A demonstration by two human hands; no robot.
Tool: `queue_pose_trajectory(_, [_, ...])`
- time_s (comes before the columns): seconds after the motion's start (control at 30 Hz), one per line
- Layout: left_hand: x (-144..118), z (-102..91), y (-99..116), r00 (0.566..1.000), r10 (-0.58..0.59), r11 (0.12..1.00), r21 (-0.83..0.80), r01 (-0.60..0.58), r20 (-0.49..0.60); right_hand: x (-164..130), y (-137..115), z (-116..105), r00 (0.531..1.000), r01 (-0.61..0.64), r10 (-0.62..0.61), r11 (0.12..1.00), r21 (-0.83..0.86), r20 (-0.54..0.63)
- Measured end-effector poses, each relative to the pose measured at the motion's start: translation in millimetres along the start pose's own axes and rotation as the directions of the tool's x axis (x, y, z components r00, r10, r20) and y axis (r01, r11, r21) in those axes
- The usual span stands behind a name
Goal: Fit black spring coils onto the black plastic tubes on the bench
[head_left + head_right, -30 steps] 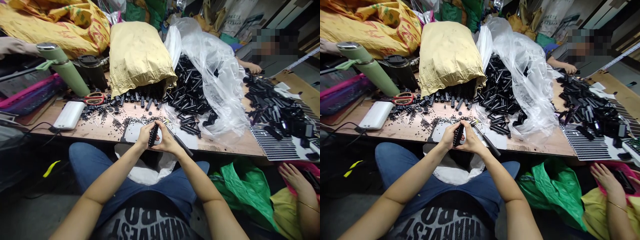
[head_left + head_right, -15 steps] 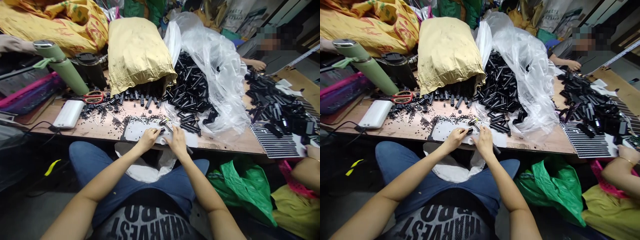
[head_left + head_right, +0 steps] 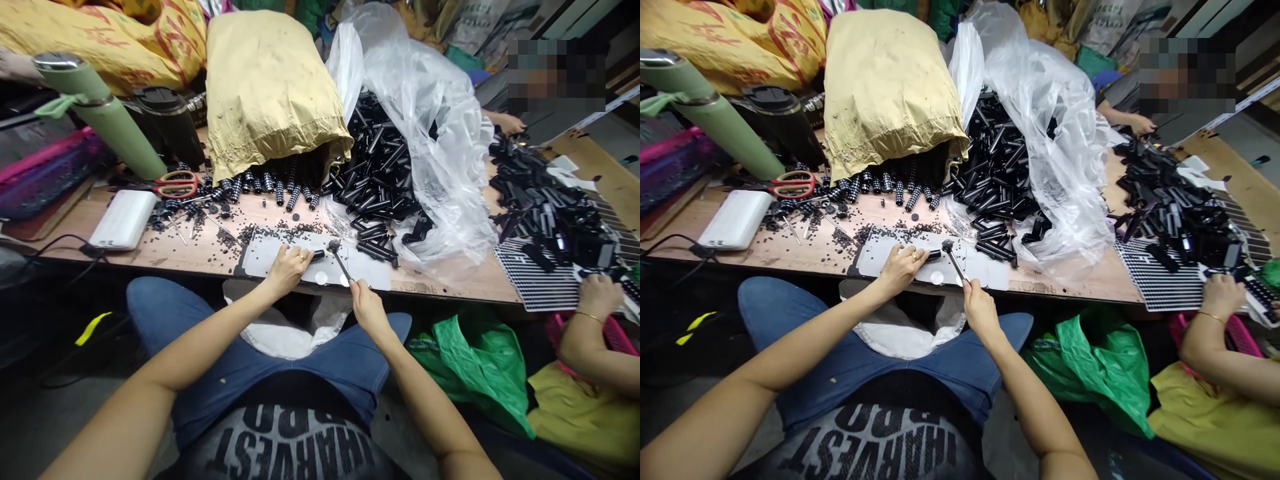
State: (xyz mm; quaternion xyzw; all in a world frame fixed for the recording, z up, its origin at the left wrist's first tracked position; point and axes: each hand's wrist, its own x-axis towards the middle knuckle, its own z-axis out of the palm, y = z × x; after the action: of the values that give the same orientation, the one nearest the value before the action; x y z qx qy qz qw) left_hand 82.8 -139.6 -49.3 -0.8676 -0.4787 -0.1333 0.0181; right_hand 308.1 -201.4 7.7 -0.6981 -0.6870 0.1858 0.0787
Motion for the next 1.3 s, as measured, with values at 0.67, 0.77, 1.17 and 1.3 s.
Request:
queue_pose_trajectory(0.67, [17.3, -22.3, 21.6, 0.993, -0.038, 0.940, -0.332, 0.074, 0.116, 14.0, -16.7, -6.9, 0.998, 0.051, -0.055, 0.992, -0.112, -0.036])
queue_pose_trajectory(0.77, [49.0, -34.7, -7.8, 0.966, -0.258, 0.865, -0.438, 0.246, 0.033, 25.2, 5.6, 0.1, 0.997, -0.025, 0.008, 0.972, -0.232, -0.074])
queue_pose_trajectory(1.17, [172.8, 0.6, -99.9, 0.779, -0.600, 0.735, -0.260, 0.626, 0.179, 130.1, -5.3, -22.6, 0.892, 0.189, -0.234, 0.970, -0.153, -0.386])
queue_pose_trajectory(1.3, [154.6, -7.9, -85.0, 0.794, -0.601, 0.673, -0.476, 0.566, 0.094, 208.5, -35.5, -30.2, 0.924, -0.077, 0.109, 0.992, 0.101, -0.368])
